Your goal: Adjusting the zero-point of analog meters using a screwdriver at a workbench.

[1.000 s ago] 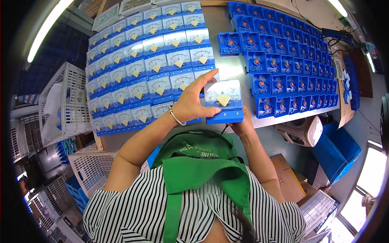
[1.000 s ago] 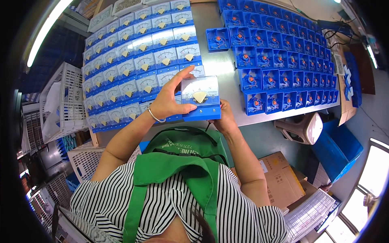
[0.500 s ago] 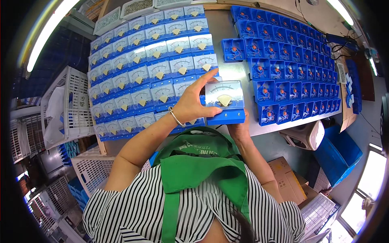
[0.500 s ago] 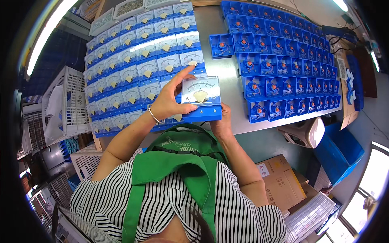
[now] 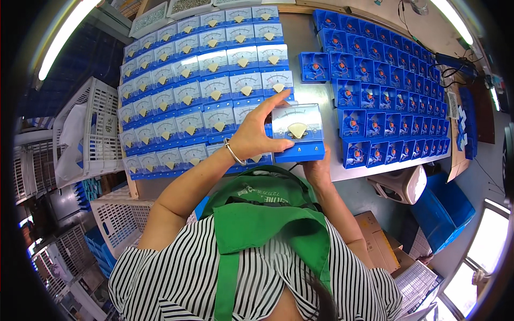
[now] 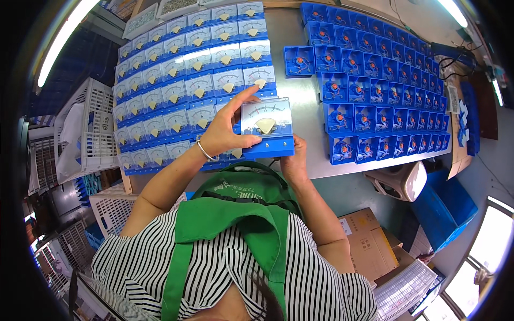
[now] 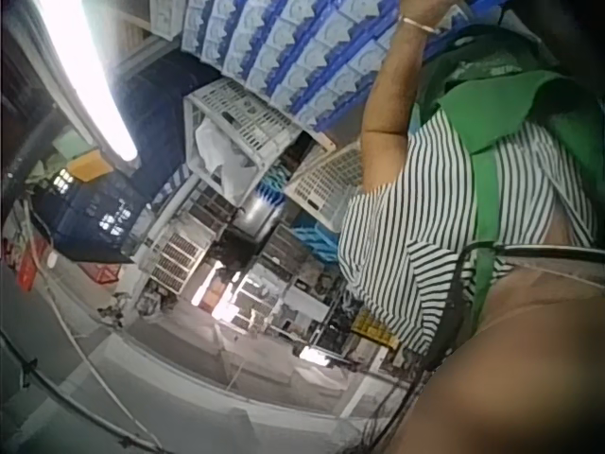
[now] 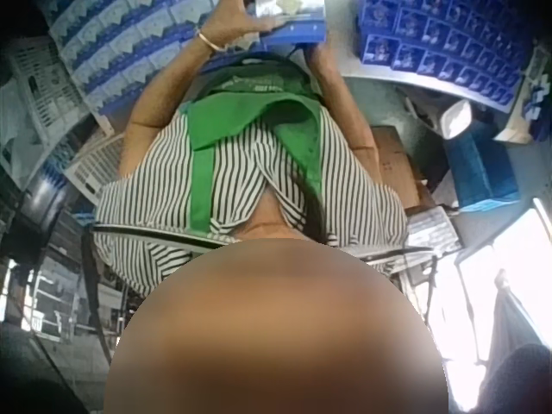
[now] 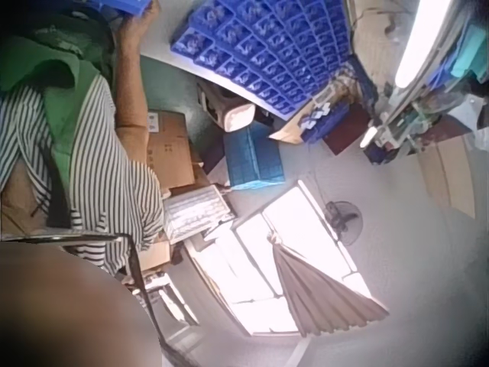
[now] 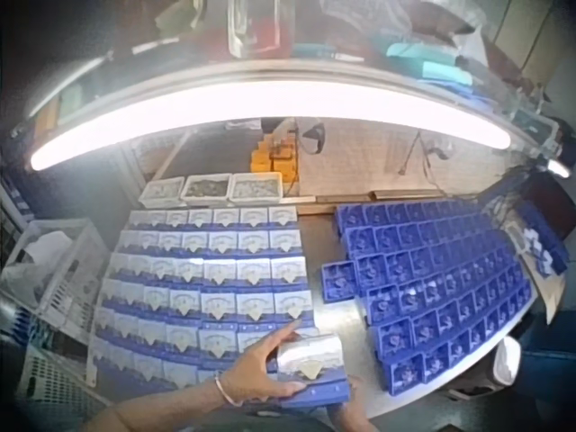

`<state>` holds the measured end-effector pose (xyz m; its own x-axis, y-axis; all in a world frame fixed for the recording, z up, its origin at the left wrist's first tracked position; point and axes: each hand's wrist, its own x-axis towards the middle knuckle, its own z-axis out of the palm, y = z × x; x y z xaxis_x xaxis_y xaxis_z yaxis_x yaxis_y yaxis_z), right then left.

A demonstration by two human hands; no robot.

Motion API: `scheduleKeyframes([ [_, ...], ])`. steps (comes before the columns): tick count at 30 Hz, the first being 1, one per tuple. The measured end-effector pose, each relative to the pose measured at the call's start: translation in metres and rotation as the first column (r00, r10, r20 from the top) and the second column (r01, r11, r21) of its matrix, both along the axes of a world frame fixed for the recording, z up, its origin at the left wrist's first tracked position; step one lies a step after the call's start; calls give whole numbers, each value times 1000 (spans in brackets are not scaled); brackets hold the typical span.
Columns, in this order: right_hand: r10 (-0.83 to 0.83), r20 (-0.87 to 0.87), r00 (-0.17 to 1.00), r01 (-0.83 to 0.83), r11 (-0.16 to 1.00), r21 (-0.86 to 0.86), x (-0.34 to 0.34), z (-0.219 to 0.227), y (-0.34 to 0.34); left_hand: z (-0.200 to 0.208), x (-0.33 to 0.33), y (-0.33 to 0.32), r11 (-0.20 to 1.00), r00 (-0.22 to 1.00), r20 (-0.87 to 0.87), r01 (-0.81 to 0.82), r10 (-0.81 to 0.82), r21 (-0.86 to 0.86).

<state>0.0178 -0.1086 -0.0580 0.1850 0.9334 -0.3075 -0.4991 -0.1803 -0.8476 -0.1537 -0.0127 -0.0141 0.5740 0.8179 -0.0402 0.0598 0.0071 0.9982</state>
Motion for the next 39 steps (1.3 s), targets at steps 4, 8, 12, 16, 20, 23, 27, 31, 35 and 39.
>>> scheduleKeyframes([
  [4, 30, 750, 661, -130, 989, 75, 46, 8, 18, -1, -4, 5, 972, 985, -170, 10, 32, 237],
  [8, 4, 576, 818, -120, 979, 165, 44, 77, 18, -13, -4, 1, 936, 956, -292, 67, 40, 346],
  [12, -72, 388, 919, -152, 843, 516, 24, 93, 11, -13, 6, -7, 925, 968, -250, 92, 3, 369],
  [16, -84, 407, 910, -153, 842, 517, 26, 88, 6, -9, 10, -10, 921, 973, -228, 111, -25, 374],
  [20, -66, 416, 907, -167, 850, 500, 28, 86, 4, -8, 10, -14, 932, 974, -224, 102, -23, 347],
  [23, -105, 385, 917, -109, 862, 494, 29, 92, 0, -8, 10, -13, 914, 973, -229, 109, -18, 392],
  [27, -37, 859, 510, -453, 838, 305, 39, 113, -6, -9, 9, -9, 900, 966, -256, 136, -28, 414],
  [31, 165, 819, 550, -622, 735, 270, 45, 114, -1, -16, 8, -11, 913, 972, -229, 143, -56, 381],
  [35, 142, 843, 519, -583, 780, 228, 43, 112, -4, -17, 5, -8, 931, 978, -205, 108, -37, 348],
  [39, 6, 849, 528, -507, 805, 309, 34, 106, 3, -19, 7, -5, 911, 979, -199, 116, -38, 395],
])
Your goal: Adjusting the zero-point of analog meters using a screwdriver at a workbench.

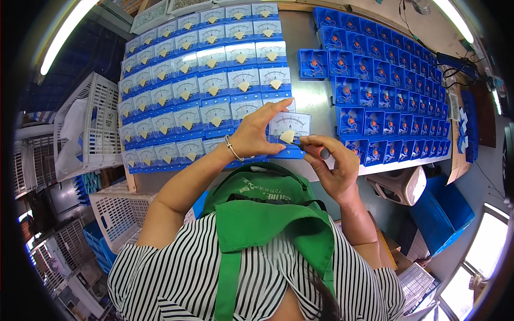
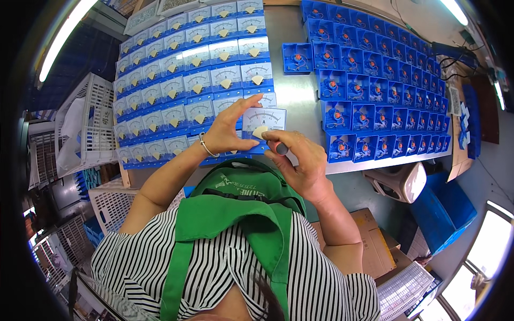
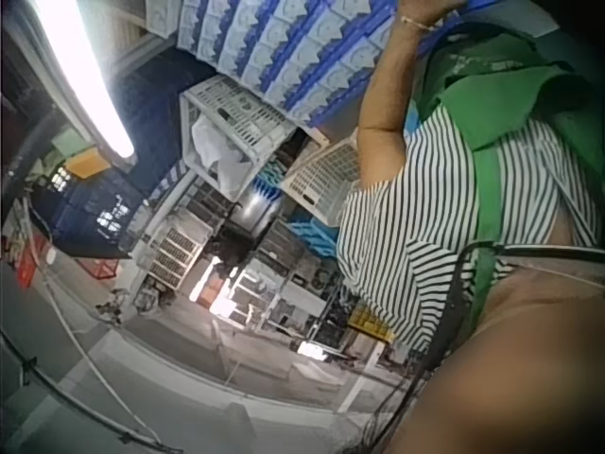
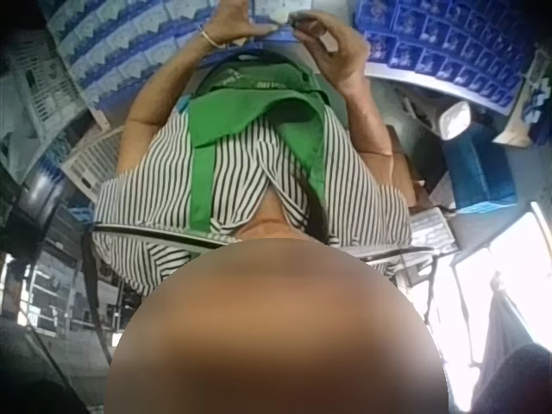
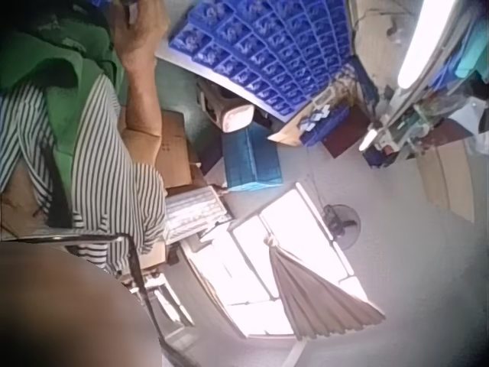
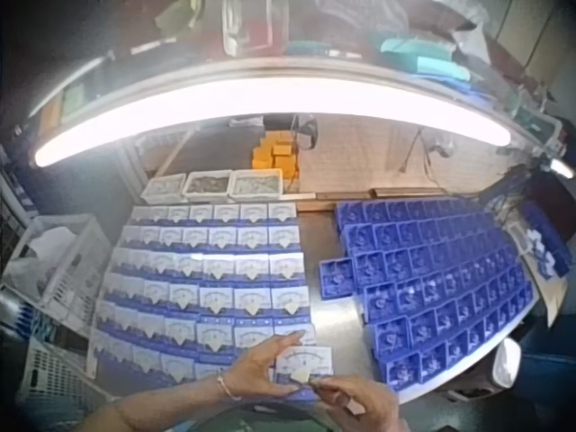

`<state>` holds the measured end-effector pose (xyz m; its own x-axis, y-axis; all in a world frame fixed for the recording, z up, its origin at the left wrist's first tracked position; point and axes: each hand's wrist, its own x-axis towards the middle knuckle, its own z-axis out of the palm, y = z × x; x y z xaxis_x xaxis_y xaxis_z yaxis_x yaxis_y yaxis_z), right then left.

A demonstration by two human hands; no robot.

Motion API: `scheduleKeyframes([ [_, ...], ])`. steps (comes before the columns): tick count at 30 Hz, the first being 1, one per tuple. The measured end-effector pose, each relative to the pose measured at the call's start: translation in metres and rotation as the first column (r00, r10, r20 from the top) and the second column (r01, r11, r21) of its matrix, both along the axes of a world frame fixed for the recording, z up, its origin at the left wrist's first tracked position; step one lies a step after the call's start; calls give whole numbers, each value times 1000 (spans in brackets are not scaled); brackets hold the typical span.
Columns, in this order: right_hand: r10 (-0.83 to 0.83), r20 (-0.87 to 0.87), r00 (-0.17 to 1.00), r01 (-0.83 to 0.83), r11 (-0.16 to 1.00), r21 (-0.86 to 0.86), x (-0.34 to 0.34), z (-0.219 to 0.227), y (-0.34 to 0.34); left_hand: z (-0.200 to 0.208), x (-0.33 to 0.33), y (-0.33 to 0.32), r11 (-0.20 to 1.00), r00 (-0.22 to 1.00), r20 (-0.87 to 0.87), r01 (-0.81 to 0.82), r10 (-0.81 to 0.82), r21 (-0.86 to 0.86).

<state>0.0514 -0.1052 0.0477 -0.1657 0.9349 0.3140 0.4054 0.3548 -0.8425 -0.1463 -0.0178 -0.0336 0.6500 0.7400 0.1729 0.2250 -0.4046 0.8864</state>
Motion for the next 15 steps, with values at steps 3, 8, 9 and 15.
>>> scheduleKeyframes([
  [3, -169, 46, 984, 158, 970, 185, -5, -14, 9, -1, -3, 0, 1000, 1000, -6, -16, 16, -4],
  [8, -273, -55, 960, 277, 956, 94, -4, -26, 19, -4, -4, 4, 1000, 999, 10, -31, 31, 0],
  [9, -274, -62, 960, 279, 956, 90, -4, -25, 20, -4, -5, 4, 999, 999, 13, -34, 34, -2],
  [15, -64, -89, 994, 68, 997, 42, 1, -16, 15, -2, -6, 4, 998, 999, -10, -42, 42, -35],
])
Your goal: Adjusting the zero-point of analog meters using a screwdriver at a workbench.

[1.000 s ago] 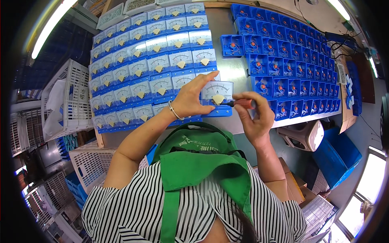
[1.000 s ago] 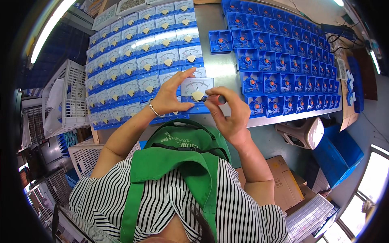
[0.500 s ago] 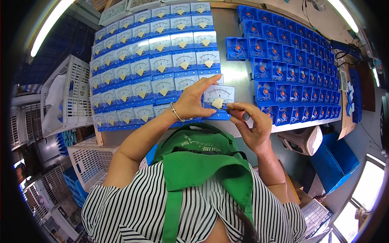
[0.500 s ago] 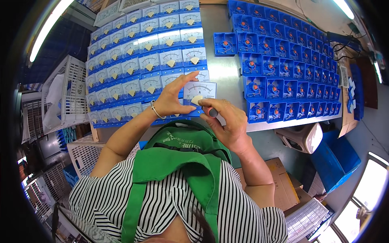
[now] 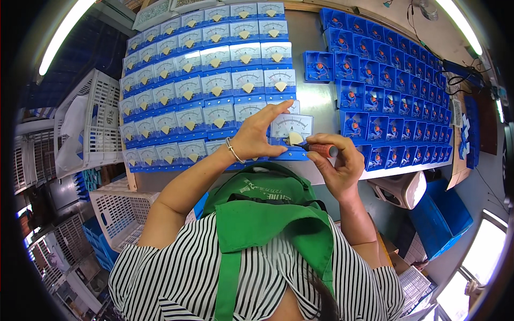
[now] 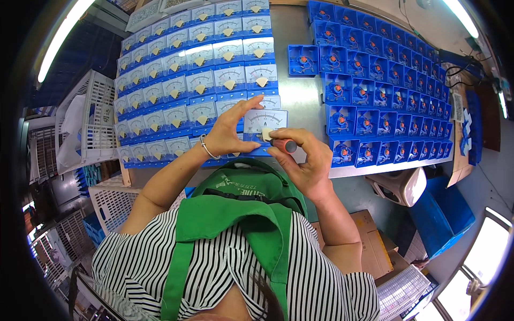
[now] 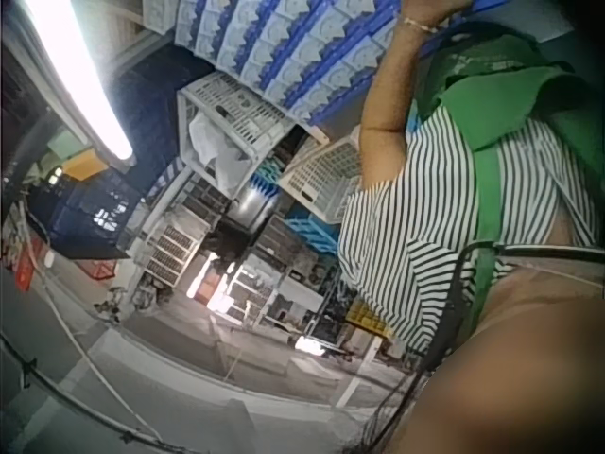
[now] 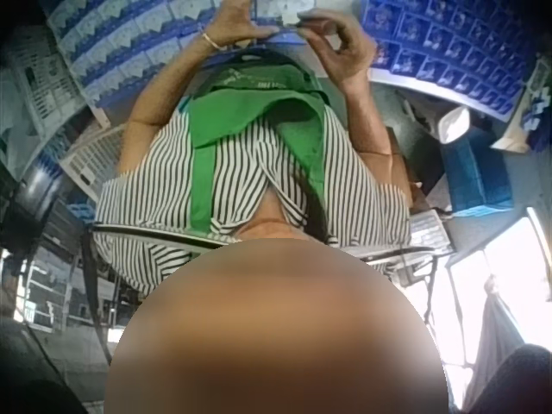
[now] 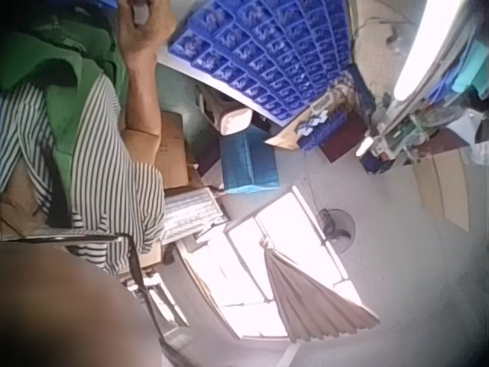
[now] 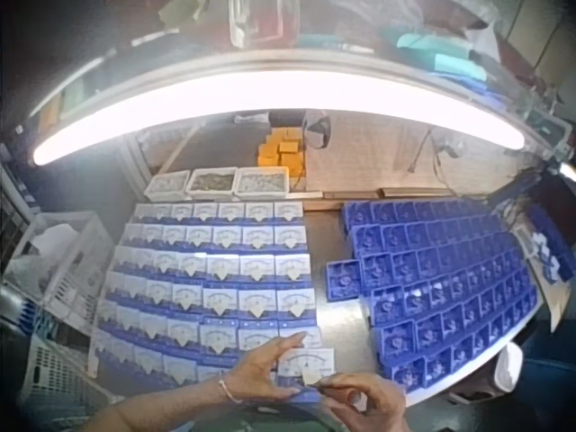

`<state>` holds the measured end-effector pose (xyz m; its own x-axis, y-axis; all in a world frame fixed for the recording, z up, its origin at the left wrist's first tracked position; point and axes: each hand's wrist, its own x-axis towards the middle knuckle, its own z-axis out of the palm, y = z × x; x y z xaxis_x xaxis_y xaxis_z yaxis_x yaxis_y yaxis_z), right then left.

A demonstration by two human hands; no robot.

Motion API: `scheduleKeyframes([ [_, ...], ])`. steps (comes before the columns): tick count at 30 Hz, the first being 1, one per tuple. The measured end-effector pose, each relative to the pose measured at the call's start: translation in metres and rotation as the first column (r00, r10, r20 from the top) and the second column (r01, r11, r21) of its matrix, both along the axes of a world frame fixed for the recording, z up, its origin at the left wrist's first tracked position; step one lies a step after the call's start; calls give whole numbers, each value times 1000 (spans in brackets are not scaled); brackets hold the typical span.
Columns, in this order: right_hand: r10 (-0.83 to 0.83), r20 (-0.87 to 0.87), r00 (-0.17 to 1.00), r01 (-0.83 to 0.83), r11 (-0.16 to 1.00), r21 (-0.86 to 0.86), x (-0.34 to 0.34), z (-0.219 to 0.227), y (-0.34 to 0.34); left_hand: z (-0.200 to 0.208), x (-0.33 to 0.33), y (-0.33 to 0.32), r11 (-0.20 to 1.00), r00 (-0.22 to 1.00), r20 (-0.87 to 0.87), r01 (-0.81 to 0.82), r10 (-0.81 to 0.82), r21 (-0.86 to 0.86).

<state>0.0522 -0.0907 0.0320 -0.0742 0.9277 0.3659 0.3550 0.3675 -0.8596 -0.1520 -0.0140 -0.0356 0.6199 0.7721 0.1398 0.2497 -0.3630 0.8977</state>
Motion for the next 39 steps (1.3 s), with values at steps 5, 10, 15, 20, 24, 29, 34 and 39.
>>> scheduleKeyframes([
  [5, 100, -182, 978, -132, 976, -174, 2, 4, -9, -3, -2, -3, 999, 1000, 6, 5, -5, 35],
  [10, -125, -311, 942, 62, 977, -206, -2, -7, -19, 2, 3, -11, 1000, 1000, -20, -3, 4, 15],
  [15, -174, -329, 928, 112, 974, -196, 0, -9, -23, 9, 7, -13, 1000, 1000, -31, -2, 2, 2],
  [20, -134, -344, 929, 48, 968, -246, 6, -11, -18, 1, 9, -14, 998, 998, -50, 31, -28, 51],
  [24, -164, -677, 718, 40, 980, -194, 30, -13, -8, -9, 8, -7, 1000, 995, -99, 16, -14, 25],
  [29, -398, -467, 789, -169, 591, -789, 48, -70, 1, -14, 25, 9, 1000, 998, 56, -21, 21, -15],
  [34, -413, -479, 775, -68, 699, -712, 39, -76, 37, -41, 41, 29, 995, 996, -32, -81, 83, 57],
  [39, -222, 560, 798, 245, 969, 34, 44, -144, 89, -62, 21, 28, 931, 905, -401, 14, 144, 365],
])
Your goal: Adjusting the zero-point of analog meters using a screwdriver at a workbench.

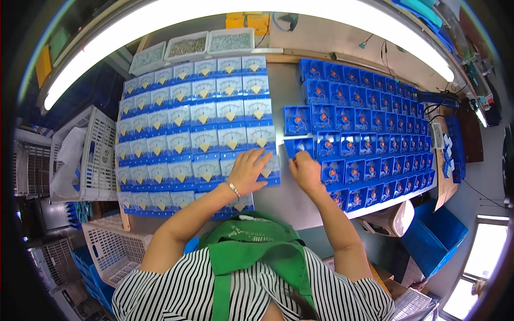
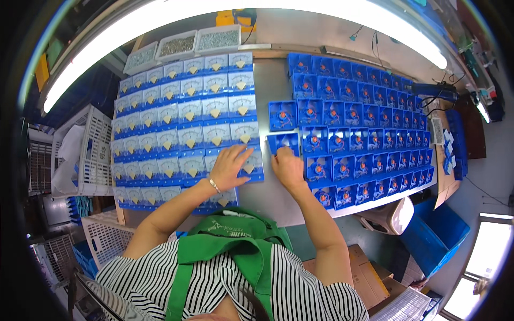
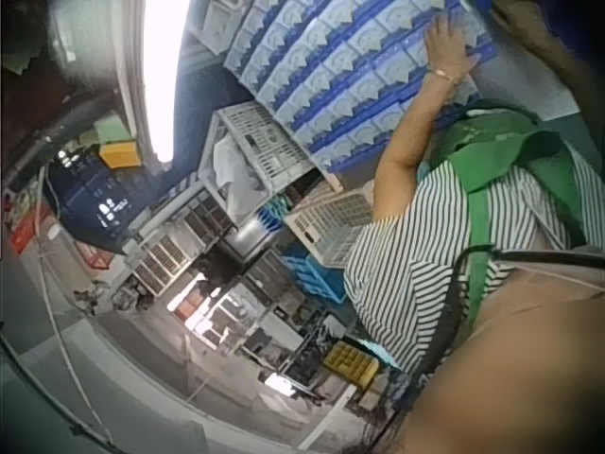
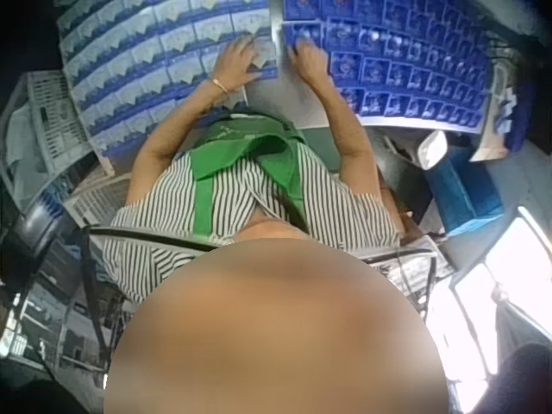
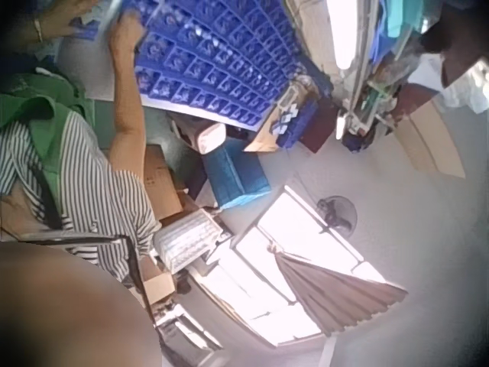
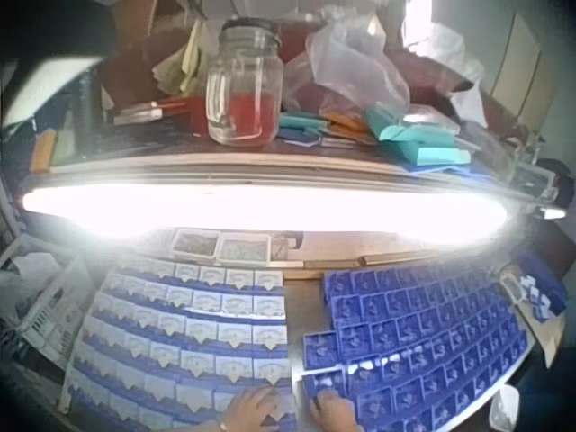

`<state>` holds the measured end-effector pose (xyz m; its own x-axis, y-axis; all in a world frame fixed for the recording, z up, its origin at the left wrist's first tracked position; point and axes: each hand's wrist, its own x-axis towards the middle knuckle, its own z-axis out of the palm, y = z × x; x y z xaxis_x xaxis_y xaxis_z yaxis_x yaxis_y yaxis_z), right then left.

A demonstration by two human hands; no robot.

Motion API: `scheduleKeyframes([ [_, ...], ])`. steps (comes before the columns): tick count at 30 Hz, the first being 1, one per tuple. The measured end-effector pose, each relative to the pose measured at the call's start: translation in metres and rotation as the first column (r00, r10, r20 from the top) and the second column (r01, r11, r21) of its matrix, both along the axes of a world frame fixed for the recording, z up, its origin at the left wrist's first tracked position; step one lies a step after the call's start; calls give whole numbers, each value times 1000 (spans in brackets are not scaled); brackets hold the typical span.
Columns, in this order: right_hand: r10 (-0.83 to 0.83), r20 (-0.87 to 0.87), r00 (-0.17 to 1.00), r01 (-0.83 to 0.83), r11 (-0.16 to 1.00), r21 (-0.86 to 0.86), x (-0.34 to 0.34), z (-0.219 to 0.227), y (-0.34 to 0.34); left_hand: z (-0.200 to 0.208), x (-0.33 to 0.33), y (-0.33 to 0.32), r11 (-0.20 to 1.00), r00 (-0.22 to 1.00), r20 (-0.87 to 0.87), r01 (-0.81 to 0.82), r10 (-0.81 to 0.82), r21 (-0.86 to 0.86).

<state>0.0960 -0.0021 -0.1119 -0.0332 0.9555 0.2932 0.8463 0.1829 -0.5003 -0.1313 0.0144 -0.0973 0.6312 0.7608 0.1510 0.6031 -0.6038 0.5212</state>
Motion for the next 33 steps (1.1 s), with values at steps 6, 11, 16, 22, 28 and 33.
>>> scheduleKeyframes([
  [6, 100, 303, 948, -61, 989, -135, -25, -37, 79, -17, -12, -9, 1000, 997, -74, 6, -8, -20],
  [11, 31, 343, 939, 11, 993, -119, -16, -37, 156, -19, -13, -9, 996, 999, -34, -31, 28, -84],
  [16, -43, 68, 997, 56, 976, -208, -2, -21, 183, -25, -4, -5, 994, 992, -119, -48, 36, -101],
  [22, -114, -617, 779, -34, 974, -224, -4, 29, 85, 8, -5, 12, 978, 950, 295, -39, 100, -204],
  [28, -457, -732, 506, -262, 727, -635, -10, 30, -37, 67, -13, 12, 877, 865, 471, 83, 172, -473],
  [33, -445, -889, 112, -462, 768, -443, -41, 48, -65, 81, -10, 3, 742, 809, 521, 169, 271, -649],
])
